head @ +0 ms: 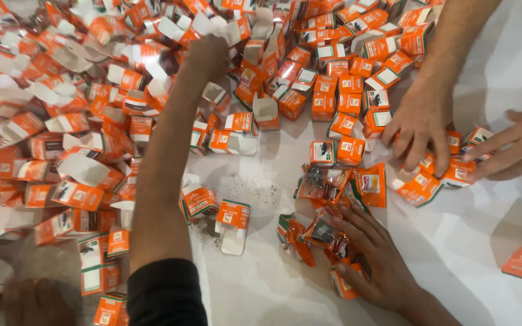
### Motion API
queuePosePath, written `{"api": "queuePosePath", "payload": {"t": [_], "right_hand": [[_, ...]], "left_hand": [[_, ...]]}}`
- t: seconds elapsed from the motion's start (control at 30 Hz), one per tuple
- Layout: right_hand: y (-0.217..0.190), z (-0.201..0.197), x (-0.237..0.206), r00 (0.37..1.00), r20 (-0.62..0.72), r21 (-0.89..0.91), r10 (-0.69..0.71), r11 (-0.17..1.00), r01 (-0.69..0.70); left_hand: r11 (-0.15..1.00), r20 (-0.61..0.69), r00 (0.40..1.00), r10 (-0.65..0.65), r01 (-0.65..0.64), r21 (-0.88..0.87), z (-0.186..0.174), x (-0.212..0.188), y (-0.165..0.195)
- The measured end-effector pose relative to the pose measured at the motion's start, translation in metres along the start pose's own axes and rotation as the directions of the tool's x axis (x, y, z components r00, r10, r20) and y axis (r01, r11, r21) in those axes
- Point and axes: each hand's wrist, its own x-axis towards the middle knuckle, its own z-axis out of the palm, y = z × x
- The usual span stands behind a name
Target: The person picks up small orange product boxes from a large pile on the table, opens a box, places a plastic-wrapped item inside, and closes the box, setting it with other packed boxes. They repeat this packing cycle continuously while other workers handle boxes across the table.
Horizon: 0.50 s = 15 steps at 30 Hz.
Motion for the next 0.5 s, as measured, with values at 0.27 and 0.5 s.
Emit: {"api": "queuePosePath", "payload": {"t": [0.27,0.5], "right_hand": [[0.005,0.002,-0.006,1.0,0.011,-0.004,0.014,1.0,-0.014],[0.011,0.003,-0.007,0.999,0.039,-0.005,0.028,1.0,-0.028]], "left_hand": [[0.939,-0.147,0.956,0.253,-0.279,-0.202,0.0,-0.002,0.038],[0.889,0.115,0.903,-0.414,0.428,-0.163,-0.013,0.033,0.027]]}}
